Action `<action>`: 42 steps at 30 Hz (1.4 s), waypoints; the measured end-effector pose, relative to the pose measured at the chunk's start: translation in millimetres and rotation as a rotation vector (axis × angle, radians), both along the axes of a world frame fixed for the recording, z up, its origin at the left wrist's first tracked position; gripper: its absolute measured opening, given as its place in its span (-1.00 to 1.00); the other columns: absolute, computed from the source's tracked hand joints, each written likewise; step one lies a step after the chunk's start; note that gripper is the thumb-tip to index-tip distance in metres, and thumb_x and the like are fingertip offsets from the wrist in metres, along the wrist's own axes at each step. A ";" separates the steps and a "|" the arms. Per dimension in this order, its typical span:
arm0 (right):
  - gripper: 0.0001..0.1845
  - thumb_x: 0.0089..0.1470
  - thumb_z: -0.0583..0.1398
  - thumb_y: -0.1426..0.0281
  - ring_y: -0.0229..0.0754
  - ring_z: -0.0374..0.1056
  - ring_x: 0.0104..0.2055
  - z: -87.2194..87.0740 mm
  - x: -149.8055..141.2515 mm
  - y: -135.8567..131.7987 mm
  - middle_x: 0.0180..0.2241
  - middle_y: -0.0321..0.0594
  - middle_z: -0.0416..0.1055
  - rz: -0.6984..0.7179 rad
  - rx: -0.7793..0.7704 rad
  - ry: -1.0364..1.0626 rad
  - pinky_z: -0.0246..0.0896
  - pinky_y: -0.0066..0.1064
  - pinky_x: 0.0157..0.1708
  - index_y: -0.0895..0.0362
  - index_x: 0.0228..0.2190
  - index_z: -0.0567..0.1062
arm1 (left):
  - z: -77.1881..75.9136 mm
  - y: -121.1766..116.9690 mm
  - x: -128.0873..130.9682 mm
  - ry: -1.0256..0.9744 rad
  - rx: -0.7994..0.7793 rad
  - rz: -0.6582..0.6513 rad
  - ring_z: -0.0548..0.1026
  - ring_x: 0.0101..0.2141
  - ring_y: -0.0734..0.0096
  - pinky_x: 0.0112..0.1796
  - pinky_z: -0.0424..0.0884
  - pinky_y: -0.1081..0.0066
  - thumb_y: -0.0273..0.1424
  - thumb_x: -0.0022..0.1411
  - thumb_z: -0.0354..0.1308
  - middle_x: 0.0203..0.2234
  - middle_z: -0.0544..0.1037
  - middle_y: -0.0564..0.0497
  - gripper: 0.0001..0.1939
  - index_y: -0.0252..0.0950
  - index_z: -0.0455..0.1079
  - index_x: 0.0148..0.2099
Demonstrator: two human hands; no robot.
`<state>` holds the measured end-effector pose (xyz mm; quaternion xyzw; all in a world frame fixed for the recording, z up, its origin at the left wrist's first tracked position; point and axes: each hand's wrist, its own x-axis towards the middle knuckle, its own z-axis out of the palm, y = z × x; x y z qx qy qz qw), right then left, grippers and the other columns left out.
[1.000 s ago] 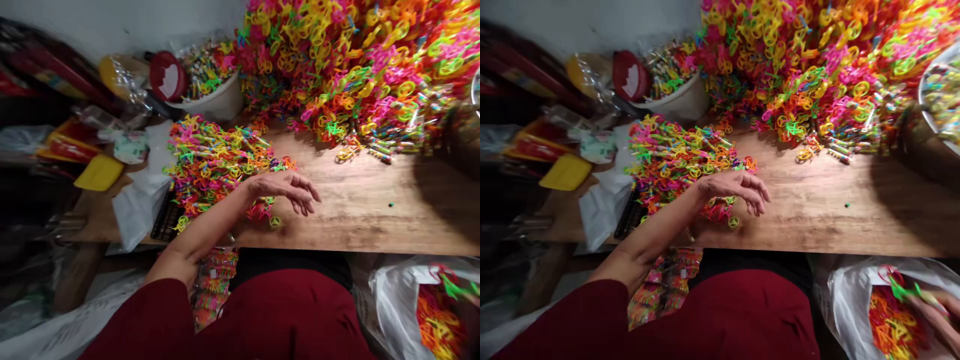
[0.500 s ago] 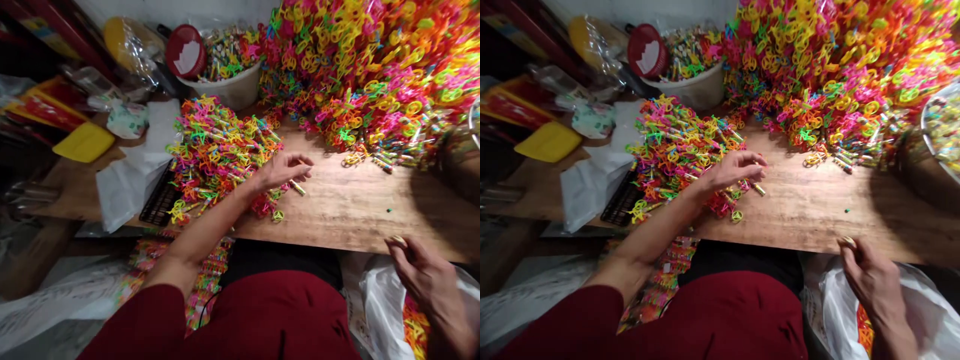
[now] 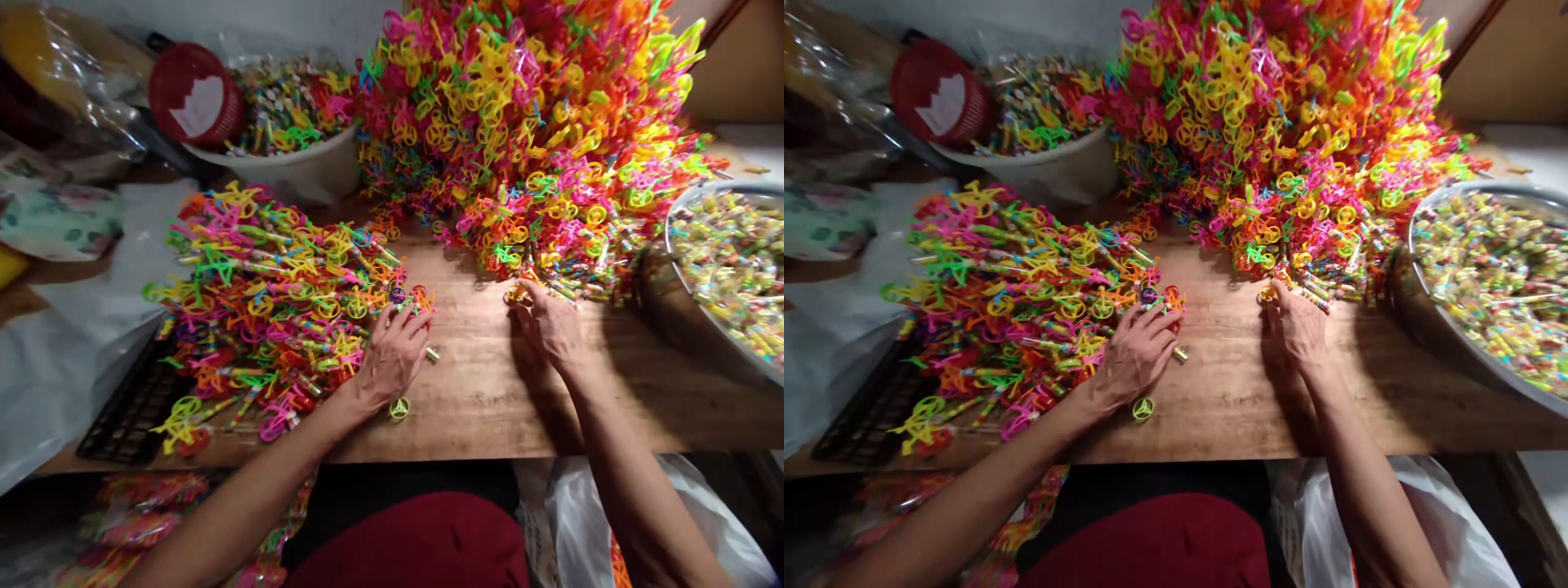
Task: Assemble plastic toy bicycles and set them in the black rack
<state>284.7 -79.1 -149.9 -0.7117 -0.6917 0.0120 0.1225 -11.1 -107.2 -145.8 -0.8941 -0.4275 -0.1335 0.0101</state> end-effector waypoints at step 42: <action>-0.64 0.34 0.04 0.18 -0.26 0.16 -0.50 -11.0 13.3 -101.5 -0.38 -0.16 0.48 0.043 0.032 0.084 -0.18 -0.38 -0.48 0.12 -0.29 0.53 | 19.2 13.5 83.4 -1.610 -2.077 0.317 0.70 -0.26 0.23 -0.23 0.59 0.39 -0.53 0.24 -0.03 -0.19 0.69 -0.27 -0.70 -0.44 0.50 -0.11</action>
